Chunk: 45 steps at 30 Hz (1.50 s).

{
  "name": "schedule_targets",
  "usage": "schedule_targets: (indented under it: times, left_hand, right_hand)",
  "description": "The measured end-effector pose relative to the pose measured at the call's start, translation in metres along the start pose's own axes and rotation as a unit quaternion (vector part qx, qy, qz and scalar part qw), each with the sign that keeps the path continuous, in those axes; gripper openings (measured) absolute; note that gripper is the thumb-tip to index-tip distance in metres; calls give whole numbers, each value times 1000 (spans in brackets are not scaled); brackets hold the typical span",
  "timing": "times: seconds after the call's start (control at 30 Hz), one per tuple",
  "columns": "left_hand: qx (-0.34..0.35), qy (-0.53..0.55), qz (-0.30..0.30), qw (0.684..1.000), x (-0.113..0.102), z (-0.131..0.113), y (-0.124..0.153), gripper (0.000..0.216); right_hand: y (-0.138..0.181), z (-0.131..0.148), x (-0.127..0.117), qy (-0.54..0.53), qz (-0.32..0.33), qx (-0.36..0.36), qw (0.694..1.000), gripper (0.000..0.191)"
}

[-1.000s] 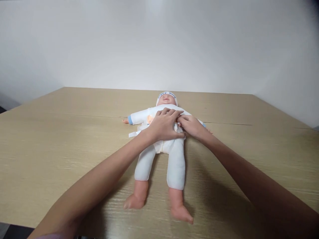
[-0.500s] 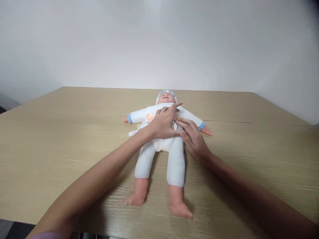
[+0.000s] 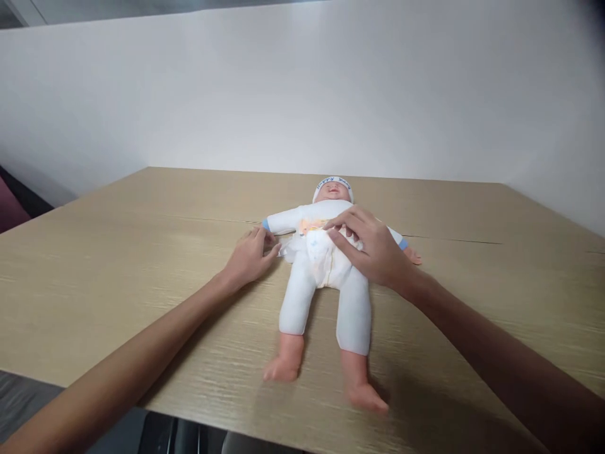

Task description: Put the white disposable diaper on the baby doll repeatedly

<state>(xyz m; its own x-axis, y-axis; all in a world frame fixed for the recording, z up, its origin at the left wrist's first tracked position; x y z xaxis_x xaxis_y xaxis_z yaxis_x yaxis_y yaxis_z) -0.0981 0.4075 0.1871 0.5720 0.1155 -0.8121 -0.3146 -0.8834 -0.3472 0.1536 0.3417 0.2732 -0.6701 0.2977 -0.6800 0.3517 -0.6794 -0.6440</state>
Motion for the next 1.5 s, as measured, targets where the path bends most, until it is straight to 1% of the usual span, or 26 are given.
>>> schedule_targets:
  times: [0.07,0.13,0.2,0.27,0.37,0.47,0.53,0.6,0.67,0.73,0.8,0.9,0.93,1.0,1.07,1.17,1.2,1.3,1.33,1.37,1.4,1.43,1.5]
  left_hand:
    - [-9,-36,32,999,3,2,0,31]
    - [-25,-38,71,996,6,2,-4,32]
    - [-55,3,108,993,7,4,-8,33]
    - [-87,51,133,986,6,8,-14,34]
    - [-113,118,171,972,1,10,-25,34]
    - [-132,203,182,953,-6,4,-39,33]
    - [-134,256,173,942,-7,-8,-50,34]
    - [-128,298,166,931,-3,-27,-58,34]
    - [-121,323,168,923,7,-46,-63,34]
    - [-113,349,172,914,19,-61,-66,32]
    - [-97,379,170,904,27,-68,-67,36]
    - [-85,441,149,881,32,-63,-67,45]
    - [-87,463,136,871,32,-59,-66,44]
    - [-96,490,105,860,31,-49,-61,33]
    - [-97,480,87,867,33,-42,-56,27]
    - [-83,456,82,882,39,-39,-51,29]
    - [-76,461,82,881,42,-39,-51,30]
    - [-62,494,97,862,49,-40,-55,33]
    - [-63,497,101,859,51,-40,-56,34]
    - [-68,490,97,864,52,-40,-57,32]
    - [-78,472,82,874,50,-39,-56,29]
    - [-91,444,51,890,45,-38,-54,25]
    - [-107,375,-31,920,27,-41,-43,20]
  right_hand:
    - [-22,9,15,27,42,-14,999,17]
    - [-38,10,33,76,97,2,992,14]
    - [-46,5,47,127,147,43,980,17]
    - [-47,-1,55,156,176,75,969,20]
    - [-45,-7,60,166,188,95,963,26]
    - [-44,-9,62,168,184,100,963,47]
    - [-45,-10,63,173,180,99,963,56]
    - [-46,-10,64,172,175,99,964,55]
    - [-46,-9,65,153,175,98,968,50]
    - [-46,-9,65,130,167,103,972,48]
    - [-44,-13,63,116,148,127,974,49]
    - [-41,-21,59,92,117,179,973,55]
    - [-40,-23,58,81,113,191,972,56]
    - [-39,-26,55,63,107,202,972,55]
    - [-38,-27,53,46,102,202,973,53]
    - [-38,-31,49,25,80,203,976,43]
    - [-38,-34,48,19,69,203,977,38]
    - [-38,-40,46,-2,34,205,978,31]
    - [-39,-41,46,-12,20,204,979,30]
    - [-40,-41,44,-19,6,202,979,29]
    - [-40,-39,42,-21,-13,197,980,27]
    - [-39,-34,37,-17,-34,188,982,26]
    - [-33,-15,22,2,-79,157,984,23]
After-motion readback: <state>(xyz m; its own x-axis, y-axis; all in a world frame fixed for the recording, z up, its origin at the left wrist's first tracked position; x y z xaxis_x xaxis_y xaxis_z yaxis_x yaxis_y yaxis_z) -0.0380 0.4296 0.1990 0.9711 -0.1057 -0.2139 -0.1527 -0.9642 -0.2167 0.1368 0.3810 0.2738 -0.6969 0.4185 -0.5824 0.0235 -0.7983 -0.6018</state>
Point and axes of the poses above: each hand's wrist, its own y-axis away from the middle knuckle, its own x-axis out of the palm, z = x × y, the point moved 7 cm from there along -y, towards the middle knuckle, and after that the axes turned 6 degrees about y, right-handed, at the moved point
